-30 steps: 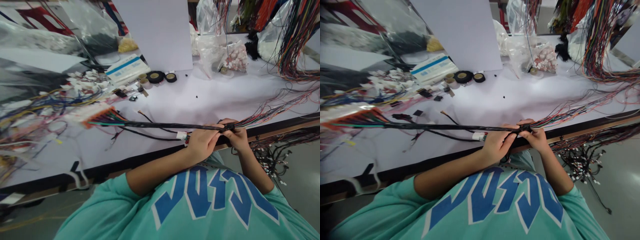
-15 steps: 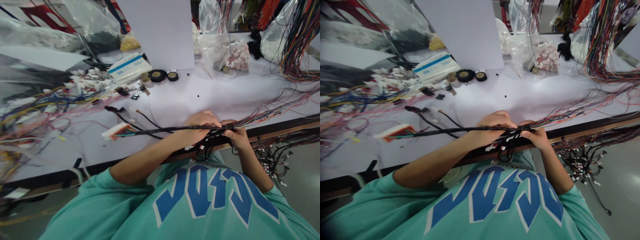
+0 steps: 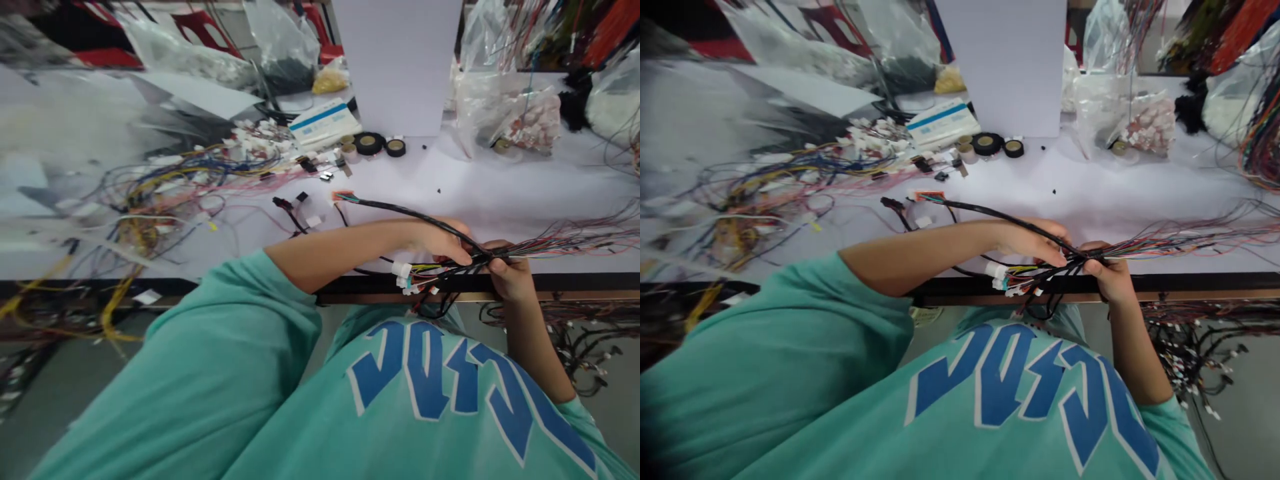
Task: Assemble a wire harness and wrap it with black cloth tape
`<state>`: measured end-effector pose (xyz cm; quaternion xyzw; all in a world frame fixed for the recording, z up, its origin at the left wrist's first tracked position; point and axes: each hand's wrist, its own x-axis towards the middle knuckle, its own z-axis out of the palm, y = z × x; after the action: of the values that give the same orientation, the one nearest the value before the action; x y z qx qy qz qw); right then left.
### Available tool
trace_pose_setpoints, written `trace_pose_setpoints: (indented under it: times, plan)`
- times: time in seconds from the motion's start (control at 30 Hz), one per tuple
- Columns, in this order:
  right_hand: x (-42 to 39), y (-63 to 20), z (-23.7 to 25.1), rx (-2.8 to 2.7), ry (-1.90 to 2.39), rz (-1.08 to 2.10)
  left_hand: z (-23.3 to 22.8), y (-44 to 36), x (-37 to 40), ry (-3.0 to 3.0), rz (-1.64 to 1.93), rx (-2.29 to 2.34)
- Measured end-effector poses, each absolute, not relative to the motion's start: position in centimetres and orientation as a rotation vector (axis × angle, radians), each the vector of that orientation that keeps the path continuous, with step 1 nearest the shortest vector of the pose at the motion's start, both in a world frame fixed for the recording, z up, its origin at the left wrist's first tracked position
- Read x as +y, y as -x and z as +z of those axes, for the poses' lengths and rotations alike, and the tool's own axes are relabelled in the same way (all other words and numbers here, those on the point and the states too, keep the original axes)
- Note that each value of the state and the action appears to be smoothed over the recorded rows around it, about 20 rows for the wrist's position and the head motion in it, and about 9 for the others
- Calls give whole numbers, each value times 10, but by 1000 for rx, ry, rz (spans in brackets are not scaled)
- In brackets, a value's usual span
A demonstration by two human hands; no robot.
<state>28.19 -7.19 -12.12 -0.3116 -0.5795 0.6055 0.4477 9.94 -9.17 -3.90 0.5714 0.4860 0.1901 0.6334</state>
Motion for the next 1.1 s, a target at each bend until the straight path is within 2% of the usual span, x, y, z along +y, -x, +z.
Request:
trace_pose_setpoints:
  times: [0.4,0.63,0.9,1.1]
  plan:
    - [-68,-281,-120,-1467,755,1539,-32,-102,-81,-1411,255,1164]
    - [-69,-281,-123,-1505,731,1548,-34,-97,-90,-1391,465,1055]
    - [-67,-289,-131,-1560,602,1531,-38,-95,-92,-1241,528,971]
    - [-65,-293,-134,-1673,453,1586,-38,-94,-100,-1343,450,952]
